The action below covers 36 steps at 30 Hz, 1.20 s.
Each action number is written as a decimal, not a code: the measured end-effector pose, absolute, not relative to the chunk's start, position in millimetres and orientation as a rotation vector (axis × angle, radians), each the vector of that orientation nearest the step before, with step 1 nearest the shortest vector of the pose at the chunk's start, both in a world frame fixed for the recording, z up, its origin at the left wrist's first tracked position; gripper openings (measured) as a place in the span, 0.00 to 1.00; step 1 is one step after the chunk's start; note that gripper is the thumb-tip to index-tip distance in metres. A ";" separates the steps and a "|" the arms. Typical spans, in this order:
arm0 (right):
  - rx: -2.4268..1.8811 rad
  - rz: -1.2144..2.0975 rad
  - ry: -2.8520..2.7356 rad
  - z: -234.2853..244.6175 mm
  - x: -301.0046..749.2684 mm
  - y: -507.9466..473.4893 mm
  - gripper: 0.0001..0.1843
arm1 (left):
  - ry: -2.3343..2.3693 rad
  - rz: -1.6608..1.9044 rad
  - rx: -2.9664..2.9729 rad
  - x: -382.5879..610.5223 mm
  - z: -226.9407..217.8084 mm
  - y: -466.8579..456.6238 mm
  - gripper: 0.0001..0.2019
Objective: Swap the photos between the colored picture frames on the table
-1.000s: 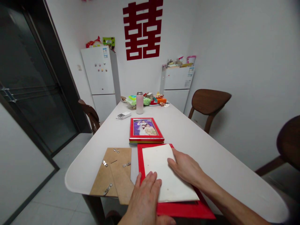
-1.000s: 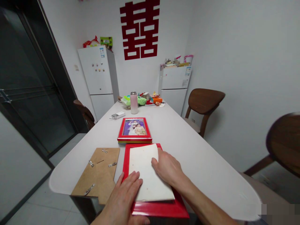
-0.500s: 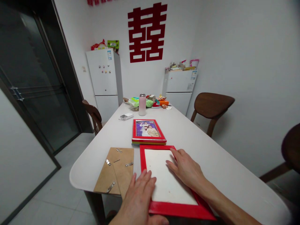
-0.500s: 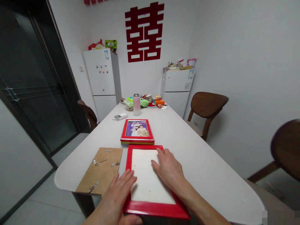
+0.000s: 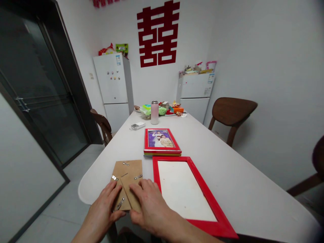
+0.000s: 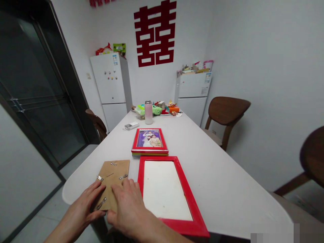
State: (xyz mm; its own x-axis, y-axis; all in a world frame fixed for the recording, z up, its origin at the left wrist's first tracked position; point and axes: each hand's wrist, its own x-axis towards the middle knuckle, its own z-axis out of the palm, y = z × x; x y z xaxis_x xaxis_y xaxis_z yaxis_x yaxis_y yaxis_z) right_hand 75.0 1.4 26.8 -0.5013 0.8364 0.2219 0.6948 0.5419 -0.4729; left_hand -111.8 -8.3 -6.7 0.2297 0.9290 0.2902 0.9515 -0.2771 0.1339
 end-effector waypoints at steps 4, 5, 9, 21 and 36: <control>-1.165 0.519 -2.253 45.4 104.2 -2.7 0.27 | -1.576 -0.780 -2.440 -96.2 2.3 -12.7 0.26; -1.157 0.517 -2.241 48.8 116.2 -5.2 0.27 | -1.523 -0.829 -2.458 -87.1 5.8 -14.5 0.27; -1.230 0.493 -2.230 44.2 174.4 -17.5 0.25 | -1.393 -0.880 -2.621 -36.7 17.9 -20.1 0.27; -1.433 0.158 -2.255 3.5 237.7 -22.8 0.23 | -1.570 -0.512 -2.915 32.8 20.2 -10.8 0.24; -1.450 -0.014 -2.228 3.6 235.4 -22.7 0.22 | -1.661 -0.488 -3.084 29.5 33.8 -12.5 0.27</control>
